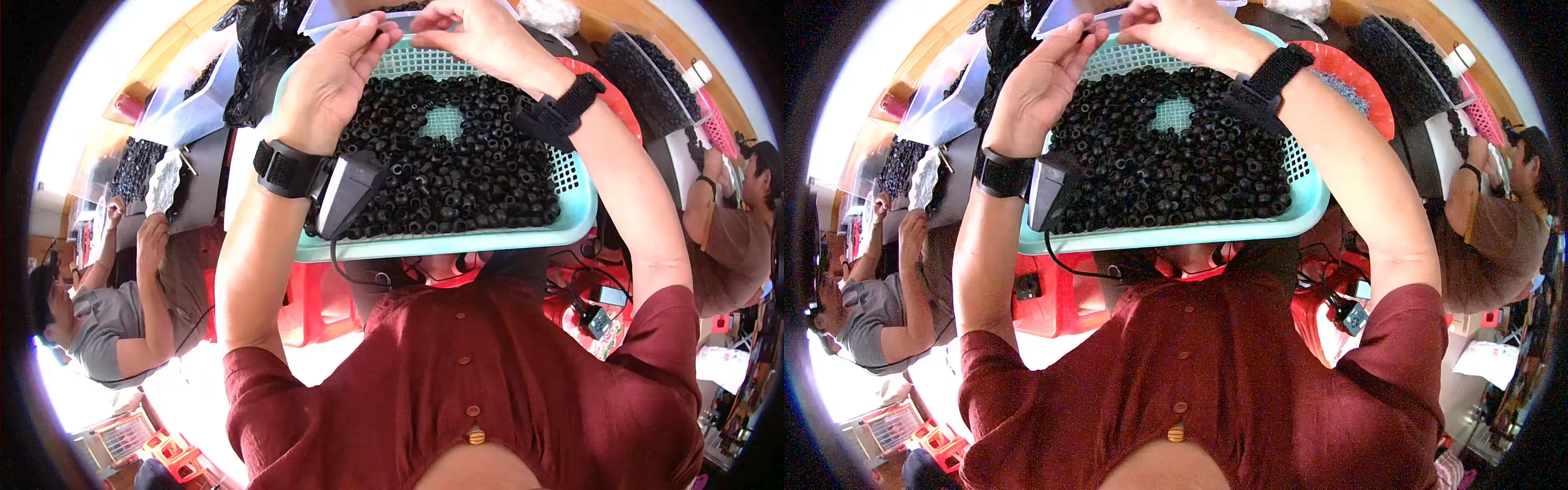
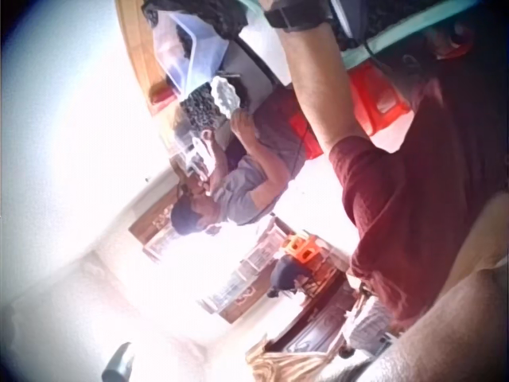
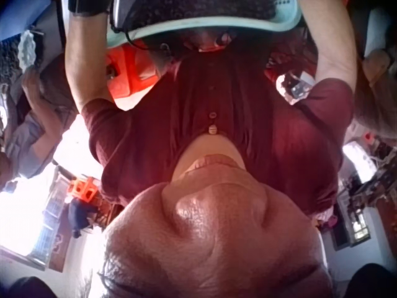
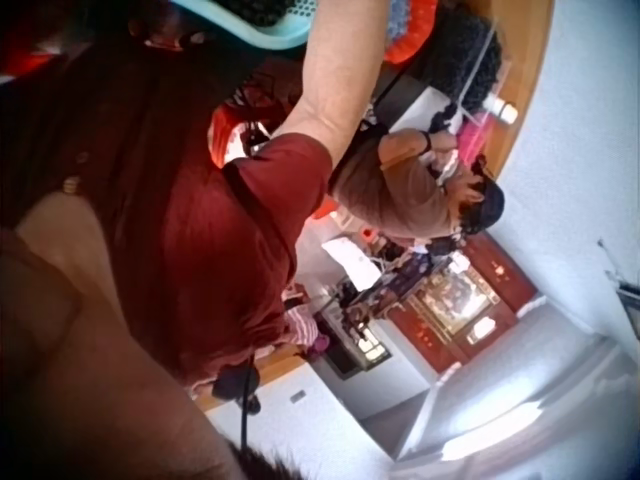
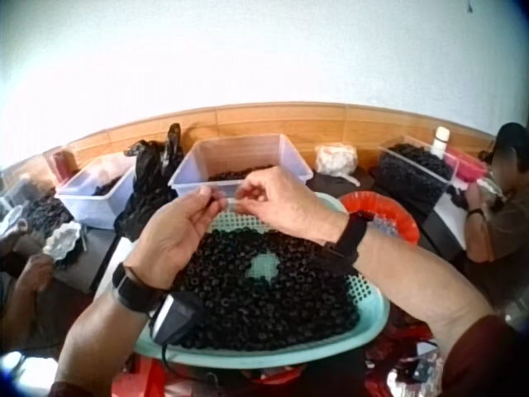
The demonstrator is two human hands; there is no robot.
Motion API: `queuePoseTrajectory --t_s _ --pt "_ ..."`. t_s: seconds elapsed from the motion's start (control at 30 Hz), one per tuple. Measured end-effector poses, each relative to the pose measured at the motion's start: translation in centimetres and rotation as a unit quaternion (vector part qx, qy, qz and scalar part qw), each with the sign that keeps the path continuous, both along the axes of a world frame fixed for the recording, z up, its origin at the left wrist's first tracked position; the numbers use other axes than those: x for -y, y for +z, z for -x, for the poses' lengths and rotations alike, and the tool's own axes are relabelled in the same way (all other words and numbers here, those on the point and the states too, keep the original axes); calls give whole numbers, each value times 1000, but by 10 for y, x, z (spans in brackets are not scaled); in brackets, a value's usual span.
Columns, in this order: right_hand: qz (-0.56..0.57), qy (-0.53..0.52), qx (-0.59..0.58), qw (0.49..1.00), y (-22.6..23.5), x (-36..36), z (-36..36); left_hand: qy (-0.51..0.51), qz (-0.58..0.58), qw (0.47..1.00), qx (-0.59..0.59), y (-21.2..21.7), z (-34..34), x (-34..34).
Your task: Inspecting and sorting small black rubber rings at a workstation in a manufacturing environment.
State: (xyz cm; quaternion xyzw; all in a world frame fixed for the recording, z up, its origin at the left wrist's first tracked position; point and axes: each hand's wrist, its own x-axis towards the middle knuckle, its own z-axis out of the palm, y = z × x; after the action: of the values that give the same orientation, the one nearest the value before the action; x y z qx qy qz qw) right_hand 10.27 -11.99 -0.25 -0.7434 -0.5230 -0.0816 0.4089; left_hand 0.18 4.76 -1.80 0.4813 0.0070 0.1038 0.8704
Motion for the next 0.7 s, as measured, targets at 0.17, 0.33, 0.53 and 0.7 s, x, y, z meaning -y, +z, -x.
queuePoseTrajectory --t_s 0.17,0.33,0.53,0.7 --pt "265 -11 51 963 -53 -10 -12 20 77 996 31 -3 7 -9" --pt "276 -32 103 955 -86 -17 -10 -11 98 995 -2 -13 12 -9" --pt "275 -57 172 944 -95 -23 -13 -20 69 997 -19 -19 14 -17" --pt "283 -60 156 944 -90 -18 -11 -24 68 997 -39 -18 13 -14"
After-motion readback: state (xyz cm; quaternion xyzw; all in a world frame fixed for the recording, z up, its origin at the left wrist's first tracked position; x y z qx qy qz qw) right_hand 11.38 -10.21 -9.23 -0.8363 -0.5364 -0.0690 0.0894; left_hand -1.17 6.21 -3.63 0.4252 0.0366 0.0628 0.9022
